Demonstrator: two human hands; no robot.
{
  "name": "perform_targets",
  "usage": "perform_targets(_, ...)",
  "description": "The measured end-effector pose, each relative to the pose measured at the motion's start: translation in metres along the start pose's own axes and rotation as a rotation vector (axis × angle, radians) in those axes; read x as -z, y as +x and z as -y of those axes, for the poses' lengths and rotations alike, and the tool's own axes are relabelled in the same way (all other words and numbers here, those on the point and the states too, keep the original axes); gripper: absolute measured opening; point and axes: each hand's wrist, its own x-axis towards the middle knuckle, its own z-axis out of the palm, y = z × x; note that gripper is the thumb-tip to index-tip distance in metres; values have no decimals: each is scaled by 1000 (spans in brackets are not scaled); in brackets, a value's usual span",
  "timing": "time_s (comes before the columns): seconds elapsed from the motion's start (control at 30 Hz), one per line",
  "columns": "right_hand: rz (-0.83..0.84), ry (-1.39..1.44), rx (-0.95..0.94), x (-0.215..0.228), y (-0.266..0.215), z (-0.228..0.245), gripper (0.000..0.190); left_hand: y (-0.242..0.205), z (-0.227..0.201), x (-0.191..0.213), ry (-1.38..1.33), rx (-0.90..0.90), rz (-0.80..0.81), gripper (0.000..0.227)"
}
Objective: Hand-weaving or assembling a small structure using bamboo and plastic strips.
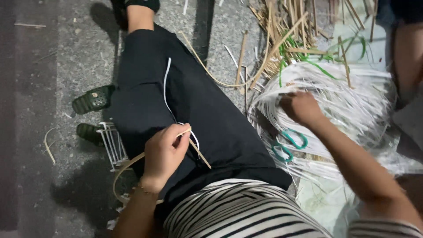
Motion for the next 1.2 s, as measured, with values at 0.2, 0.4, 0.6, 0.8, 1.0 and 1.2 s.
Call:
perform_targets(0.2, 531, 861, 204, 82, 64, 16, 36, 0, -6, -2, -33, -49, -82, 13)
perform_targets(0.4, 217, 547, 662, 98, 186, 49, 22, -13, -15, 4, 16, -114, -192, 14)
perform_targets(0.6, 356, 589, 818, 185, 72, 242, 14, -8, -5, 4, -111, -106, -135, 10)
perform_targets(0.8, -238, 272, 583, 160, 113, 86, 22, -5, 3, 4, -195, -119, -94, 8)
perform_targets(1.0, -73, 10, 142, 144, 103, -33, 25, -1, 7, 1, -197, -91, -92, 8)
perform_targets(1.2, 405, 597, -75, 54, 98, -163, 26, 0, 22, -7, -189, -36, -101, 9)
